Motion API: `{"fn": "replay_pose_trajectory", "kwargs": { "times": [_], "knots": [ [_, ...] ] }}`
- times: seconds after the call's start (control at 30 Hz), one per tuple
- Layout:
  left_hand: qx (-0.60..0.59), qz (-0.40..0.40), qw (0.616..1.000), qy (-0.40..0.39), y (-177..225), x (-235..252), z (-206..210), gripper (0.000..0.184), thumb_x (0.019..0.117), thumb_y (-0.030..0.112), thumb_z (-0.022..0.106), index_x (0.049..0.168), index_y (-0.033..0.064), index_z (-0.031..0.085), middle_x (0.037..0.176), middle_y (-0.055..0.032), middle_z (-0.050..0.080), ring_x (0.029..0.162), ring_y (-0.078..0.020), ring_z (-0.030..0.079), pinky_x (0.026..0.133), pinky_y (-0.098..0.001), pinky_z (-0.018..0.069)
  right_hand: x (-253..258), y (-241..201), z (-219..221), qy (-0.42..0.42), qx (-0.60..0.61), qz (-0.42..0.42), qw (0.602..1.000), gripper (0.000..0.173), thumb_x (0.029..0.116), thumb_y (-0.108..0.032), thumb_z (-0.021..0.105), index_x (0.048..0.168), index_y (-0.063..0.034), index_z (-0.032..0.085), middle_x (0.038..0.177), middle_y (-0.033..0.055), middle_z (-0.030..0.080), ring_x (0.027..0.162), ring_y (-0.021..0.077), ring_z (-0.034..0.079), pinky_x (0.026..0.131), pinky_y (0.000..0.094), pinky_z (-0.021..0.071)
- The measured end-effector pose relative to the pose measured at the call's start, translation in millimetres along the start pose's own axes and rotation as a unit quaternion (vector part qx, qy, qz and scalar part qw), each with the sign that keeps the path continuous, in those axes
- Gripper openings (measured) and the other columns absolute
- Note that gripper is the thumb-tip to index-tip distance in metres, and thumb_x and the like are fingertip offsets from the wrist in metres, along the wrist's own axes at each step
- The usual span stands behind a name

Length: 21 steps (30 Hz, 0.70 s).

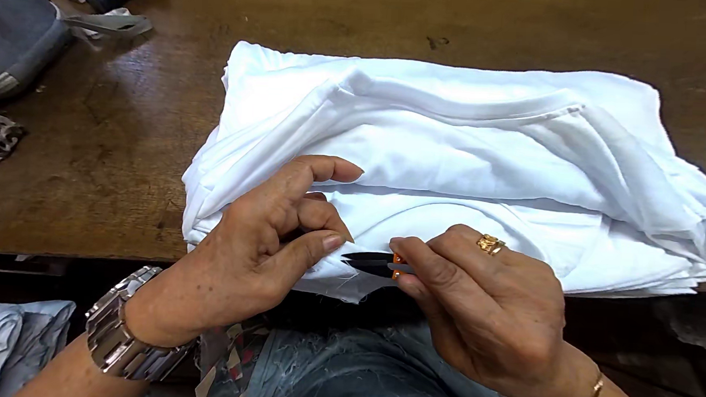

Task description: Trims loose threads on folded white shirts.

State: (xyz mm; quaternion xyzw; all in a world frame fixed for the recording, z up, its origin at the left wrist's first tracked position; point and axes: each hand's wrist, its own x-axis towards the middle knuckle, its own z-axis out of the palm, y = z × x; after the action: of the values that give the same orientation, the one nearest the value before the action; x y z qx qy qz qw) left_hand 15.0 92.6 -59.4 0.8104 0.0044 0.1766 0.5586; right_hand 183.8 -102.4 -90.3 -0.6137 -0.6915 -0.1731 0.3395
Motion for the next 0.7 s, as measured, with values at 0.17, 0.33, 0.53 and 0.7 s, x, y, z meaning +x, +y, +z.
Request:
{"fn": "replay_pose_trajectory", "kwargs": {
  "times": [0.17, 0.33, 0.53, 0.7],
  "knots": [
    [-0.006, -0.024, 1.0, 0.003, 1, 1, 1, 0.046, 0.0966, 0.0, 0.058, 0.141, 0.0008, 0.046, 0.086, -0.0002, 0.07, 0.067, -0.0064, 0.064, 0.059, -0.0155, 0.0532, 2, 0, 4, 0.001, 0.012, 0.002, 1.0, 0.026, 0.1034, -0.017, 0.053, 0.103, 0.0, 0.073, 0.077, 0.0065, 0.058, 0.069, 0.0167, 0.053, 0.057, 0.0286, 0.0381],
    [-0.044, -0.087, 0.994, 0.043, 7, 2, -1, 0.045, 0.0962, -0.003, 0.057, 0.14, 0.0039, 0.048, 0.089, -0.0029, 0.074, 0.067, -0.0069, 0.068, 0.058, -0.0145, 0.0545, -7, -11, -14, -0.018, 0.002, 0.043, 0.999, 0.034, 0.1086, -0.028, 0.044, 0.108, -0.0043, 0.068, 0.079, 0.0042, 0.055, 0.069, 0.0133, 0.052, 0.058, 0.0267, 0.0396],
    [-0.067, -0.137, 0.986, 0.069, 12, 5, 1, 0.041, 0.0969, 0.0, 0.056, 0.137, 0.0051, 0.051, 0.089, -0.0047, 0.074, 0.063, -0.0066, 0.065, 0.052, -0.0135, 0.05, -18, -21, -3, -0.002, -0.029, 0.083, 0.996, 0.034, 0.1084, -0.028, 0.046, 0.11, -0.0034, 0.069, 0.079, 0.0053, 0.056, 0.068, 0.0151, 0.052, 0.056, 0.028, 0.0386],
    [-0.072, -0.159, 0.982, 0.065, 16, 4, -2, 0.043, 0.0966, -0.002, 0.053, 0.139, 0.0068, 0.05, 0.093, -0.0049, 0.075, 0.061, -0.0062, 0.064, 0.049, -0.0127, 0.0473, -12, -19, 2, 0.009, -0.037, 0.072, 0.997, 0.034, 0.1076, -0.026, 0.048, 0.112, -0.0008, 0.07, 0.082, 0.0069, 0.059, 0.071, 0.016, 0.053, 0.058, 0.0281, 0.0397]
  ]
}}
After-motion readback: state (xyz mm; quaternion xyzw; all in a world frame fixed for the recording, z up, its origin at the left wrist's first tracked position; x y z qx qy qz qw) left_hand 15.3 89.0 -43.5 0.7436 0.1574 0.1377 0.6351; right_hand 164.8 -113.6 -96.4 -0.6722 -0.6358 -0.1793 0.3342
